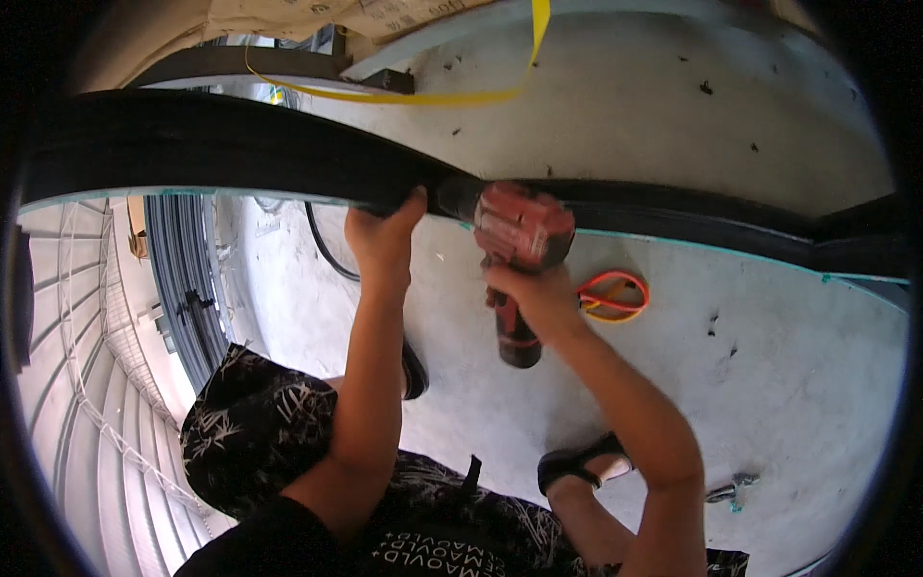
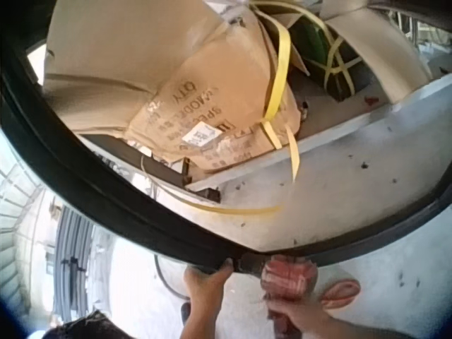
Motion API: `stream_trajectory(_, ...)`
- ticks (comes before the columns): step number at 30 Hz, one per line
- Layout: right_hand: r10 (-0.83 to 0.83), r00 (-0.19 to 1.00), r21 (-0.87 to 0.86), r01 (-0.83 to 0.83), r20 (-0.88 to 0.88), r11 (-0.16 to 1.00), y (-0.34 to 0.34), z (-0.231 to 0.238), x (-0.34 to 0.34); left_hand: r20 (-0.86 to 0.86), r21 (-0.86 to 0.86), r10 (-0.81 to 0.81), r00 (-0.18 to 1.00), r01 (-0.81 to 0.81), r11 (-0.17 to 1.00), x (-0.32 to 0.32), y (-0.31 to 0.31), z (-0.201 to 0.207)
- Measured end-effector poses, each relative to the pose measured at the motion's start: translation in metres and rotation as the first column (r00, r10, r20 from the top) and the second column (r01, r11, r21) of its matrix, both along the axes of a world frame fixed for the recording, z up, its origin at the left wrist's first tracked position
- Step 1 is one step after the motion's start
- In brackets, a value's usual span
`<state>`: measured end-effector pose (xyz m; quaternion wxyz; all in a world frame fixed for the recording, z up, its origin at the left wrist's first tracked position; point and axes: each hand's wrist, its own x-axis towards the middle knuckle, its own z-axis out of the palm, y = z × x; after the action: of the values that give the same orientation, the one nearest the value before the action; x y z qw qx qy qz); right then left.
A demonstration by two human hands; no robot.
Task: The person installs a black rubber seal along the interior edge of a large metal door frame. They press the rubber strip into the track by hand, cut the excess length using a pair of shears, and then use a red electric drill to secure a corner screw into the frame.
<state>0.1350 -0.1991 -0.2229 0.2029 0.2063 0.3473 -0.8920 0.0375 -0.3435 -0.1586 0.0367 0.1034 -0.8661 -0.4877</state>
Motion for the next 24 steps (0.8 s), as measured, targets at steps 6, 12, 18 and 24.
stream_trajectory(6, -0.295, 0.955, -0.012, 0.295, 0.006, 0.955, 0.01, -0.003, 0.016, 0.013, -0.015, 0.007, 1.0, -0.006, 1.0, -0.003, 0.0, 0.005)
stream_trajectory(12, -0.117, 0.991, -0.013, 0.118, 0.072, 0.993, -0.01, -0.001, 0.006, -0.027, 0.009, 0.011, 1.0, -0.011, 1.0, -0.002, -0.006, -0.004)
stream_trajectory(18, -0.154, 0.981, -0.091, 0.165, 0.118, 0.982, -0.036, 0.005, 0.013, -0.018, 0.029, 0.002, 1.0, -0.001, 1.0, -0.003, 0.003, 0.001)
stream_trajectory(24, -0.162, 0.98, -0.096, 0.173, 0.117, 0.98, -0.011, 0.0, 0.017, 0.014, 0.024, 0.014, 1.0, -0.015, 1.0, -0.004, 0.001, 0.003)
